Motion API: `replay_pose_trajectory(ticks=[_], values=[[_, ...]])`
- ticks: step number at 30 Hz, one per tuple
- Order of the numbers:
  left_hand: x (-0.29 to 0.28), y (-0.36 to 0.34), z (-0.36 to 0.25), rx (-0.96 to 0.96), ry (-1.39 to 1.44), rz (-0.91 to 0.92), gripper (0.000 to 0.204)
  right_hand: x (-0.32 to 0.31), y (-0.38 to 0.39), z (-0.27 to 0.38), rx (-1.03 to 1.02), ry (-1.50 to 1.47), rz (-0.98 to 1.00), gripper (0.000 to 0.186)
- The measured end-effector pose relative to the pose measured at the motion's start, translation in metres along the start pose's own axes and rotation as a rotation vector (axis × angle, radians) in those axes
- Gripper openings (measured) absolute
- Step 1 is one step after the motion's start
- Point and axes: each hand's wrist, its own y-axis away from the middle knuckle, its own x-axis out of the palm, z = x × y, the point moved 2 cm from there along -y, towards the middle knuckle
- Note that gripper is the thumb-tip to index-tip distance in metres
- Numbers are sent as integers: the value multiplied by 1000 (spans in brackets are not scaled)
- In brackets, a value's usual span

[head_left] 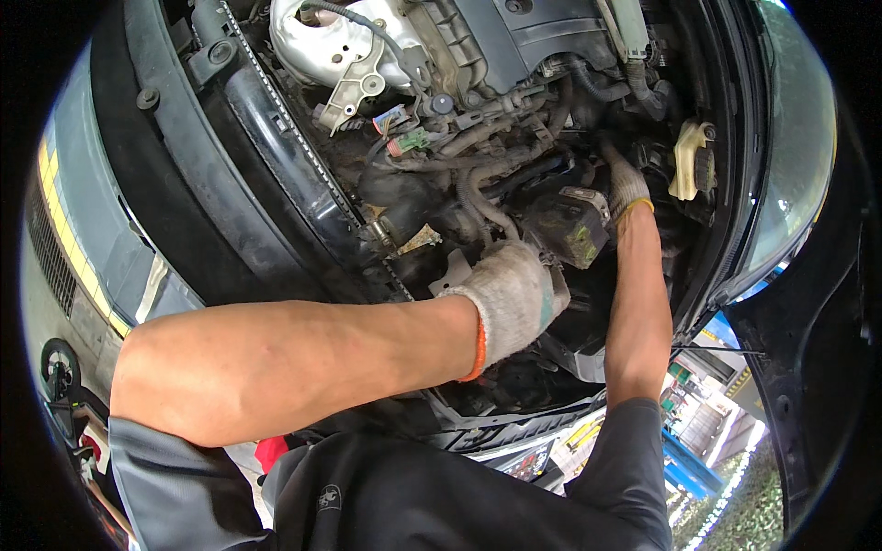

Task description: The person works under the hood of a car, using a socket wrench to tighten bolts on the engine. They repeatedly select tools from a nearby toolbox, apply them to the engine, and return them. The person also handles a small metal part and places it into the engine bay.

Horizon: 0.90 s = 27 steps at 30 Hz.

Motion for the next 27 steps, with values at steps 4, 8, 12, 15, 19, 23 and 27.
replay_pose_trajectory(ticks=[4, 8, 12, 15, 19, 23, 27], values=[[1, 0, 1, 17, -29, -13, 54, -1, 21, 3, -53, -30, 139, 37], [4, -3, -1, -7, -1, 6, 51, -10, 26, 6, 11, -30, 184, 30], [3, -5, -2, -19, -11, 9, 51, -15, 42, 15, -44, 138, 139, 35], [2, -1, -1, -10, -17, -5, 52, -21, 25, 15, -94, 270, 197, 43], [0, 2, 2, 15, -44, -45, 53, -21, 9, 17, -7, 258, 210, 42], [-6, 4, -1, 41, -48, -41, 53, -54, -54, -23, -205, 191, 308, 33], [-4, 1, 1, -4, -41, -9, 53, -25, -22, 0, -54, 248, 298, 54]])
